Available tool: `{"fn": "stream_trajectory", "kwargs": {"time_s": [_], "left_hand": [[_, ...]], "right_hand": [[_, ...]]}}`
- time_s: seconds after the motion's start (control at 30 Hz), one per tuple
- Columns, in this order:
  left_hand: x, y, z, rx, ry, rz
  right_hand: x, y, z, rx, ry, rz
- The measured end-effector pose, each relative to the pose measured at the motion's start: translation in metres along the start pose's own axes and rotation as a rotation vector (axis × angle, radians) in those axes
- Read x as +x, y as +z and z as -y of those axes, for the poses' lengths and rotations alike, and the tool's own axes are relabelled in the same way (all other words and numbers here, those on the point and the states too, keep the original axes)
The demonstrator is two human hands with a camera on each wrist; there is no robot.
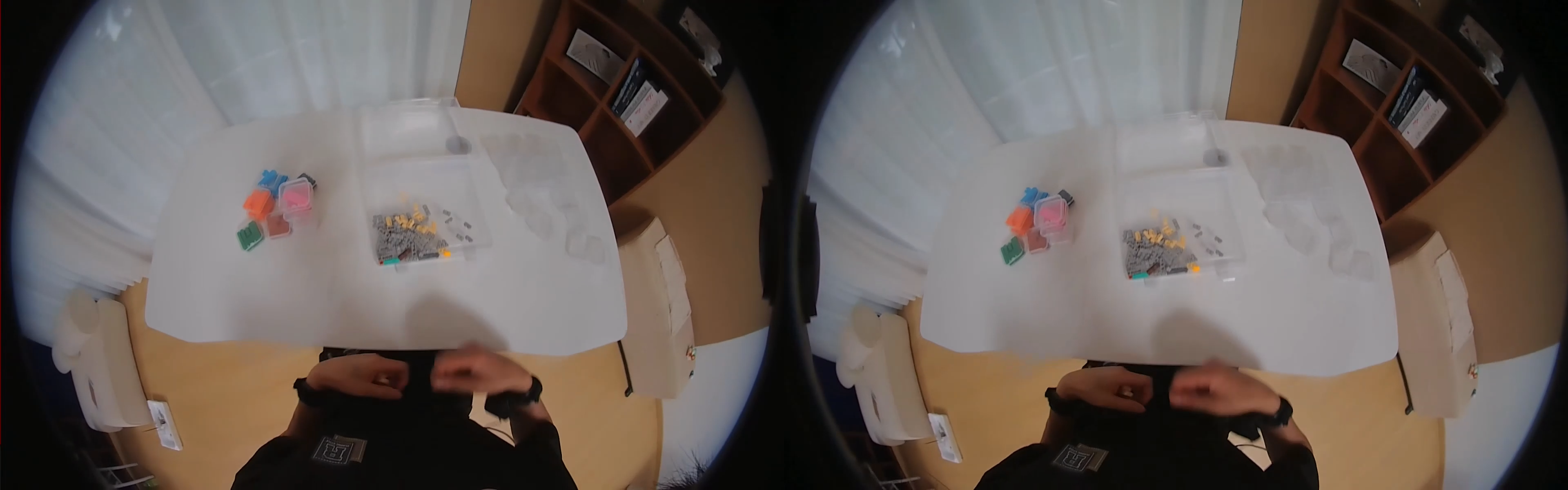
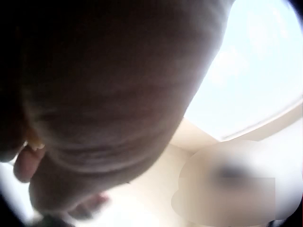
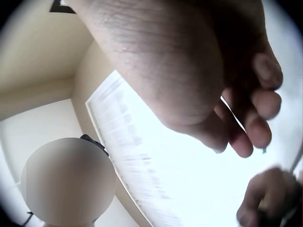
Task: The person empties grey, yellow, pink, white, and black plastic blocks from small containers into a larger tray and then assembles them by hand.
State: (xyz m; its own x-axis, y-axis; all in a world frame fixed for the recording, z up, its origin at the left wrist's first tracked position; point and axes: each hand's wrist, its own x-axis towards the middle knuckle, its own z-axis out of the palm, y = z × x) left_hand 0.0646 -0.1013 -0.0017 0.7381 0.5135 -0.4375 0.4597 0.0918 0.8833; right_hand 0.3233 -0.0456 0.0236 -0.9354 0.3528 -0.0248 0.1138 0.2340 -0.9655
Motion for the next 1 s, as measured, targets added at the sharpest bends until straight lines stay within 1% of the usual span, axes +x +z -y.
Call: {"fn": "stream_trajectory", "kwargs": {"time_s": [0.03, 0.07, 0.13, 0.17, 0.2, 0.23, 0.27, 0.3, 0.33, 0.37, 0.43, 0.47, 0.5, 0.6, 0.7, 0.77, 0.83, 0.87, 0.9, 0.93, 0.97, 1.0], "left_hand": [[-0.003, 0.001, -0.015, -0.056, 0.252, 0.076], [-0.009, 0.0, -0.026, -0.052, 0.249, 0.08], [-0.017, -0.003, -0.043, -0.081, 0.024, 0.111], [-0.019, -0.005, -0.04, -0.138, 0.115, -0.09], [-0.012, -0.016, -0.033, -0.116, 0.182, -0.229], [-0.011, -0.023, -0.034, -0.19, 0.109, -0.396], [-0.003, -0.035, -0.029, -0.177, 0.184, -0.506], [0.002, -0.045, -0.033, -0.358, 0.185, -0.527], [0.014, -0.057, -0.019, -0.434, 0.248, -0.506], [0.021, -0.061, -0.014, -0.444, 0.25, -0.504], [0.031, -0.065, -0.009, -0.353, 0.343, -0.534], [0.033, -0.063, -0.008, -0.375, 0.379, -0.543], [0.033, -0.06, -0.008, -0.382, 0.378, -0.543], [0.026, -0.053, -0.005, -0.414, 0.329, -0.529], [0.026, -0.062, 0.001, -0.374, 0.332, -0.518], [0.028, -0.072, 0.006, -0.333, 0.307, -0.435], [0.03, -0.075, 0.005, -0.321, 0.309, -0.46], [0.029, -0.076, 0.002, -0.344, 0.273, -0.452], [0.028, -0.075, 0.0, -0.371, 0.236, -0.443], [0.029, -0.074, -0.001, -0.376, 0.233, -0.436], [0.03, -0.072, -0.001, -0.36, 0.23, -0.482], [0.03, -0.07, 0.0, -0.343, 0.225, -0.528]], "right_hand": [[0.009, -0.004, 0.004, 0.053, 0.005, -0.135], [0.019, -0.009, 0.015, 0.129, 0.08, -0.264], [0.033, -0.011, 0.012, 0.185, 0.081, -0.477], [0.04, -0.012, 0.006, 0.235, -0.008, -0.519], [0.045, -0.014, 0.001, 0.286, 0.039, -0.539], [0.051, -0.015, -0.004, 0.338, 0.09, -0.556], [0.058, -0.014, -0.012, 0.344, 0.09, -0.552], [0.068, -0.011, -0.02, 0.402, 0.025, -0.608], [0.076, -0.007, -0.028, 0.46, -0.037, -0.665], [0.081, -0.004, -0.036, 0.459, -0.027, -0.664], [0.087, -0.002, -0.045, 0.36, -0.087, -0.785], [0.086, -0.001, -0.044, 0.371, -0.107, -0.779], [0.085, 0.0, -0.045, 0.372, -0.101, -0.776], [0.086, 0.006, -0.046, 0.348, -0.05, -0.766], [0.09, 0.009, -0.043, 0.291, -0.032, -0.76], [0.093, 0.009, -0.043, 0.106, -0.045, -0.721], [0.1, 0.012, -0.051, 0.133, -0.061, -0.75], [0.102, 0.013, -0.053, 0.161, -0.077, -0.78], [0.102, 0.012, -0.054, 0.162, -0.074, -0.785], [0.102, 0.012, -0.056, 0.219, -0.106, -0.751], [0.102, 0.013, -0.058, 0.278, -0.137, -0.717], [0.101, 0.013, -0.059, 0.285, -0.13, -0.721]]}}
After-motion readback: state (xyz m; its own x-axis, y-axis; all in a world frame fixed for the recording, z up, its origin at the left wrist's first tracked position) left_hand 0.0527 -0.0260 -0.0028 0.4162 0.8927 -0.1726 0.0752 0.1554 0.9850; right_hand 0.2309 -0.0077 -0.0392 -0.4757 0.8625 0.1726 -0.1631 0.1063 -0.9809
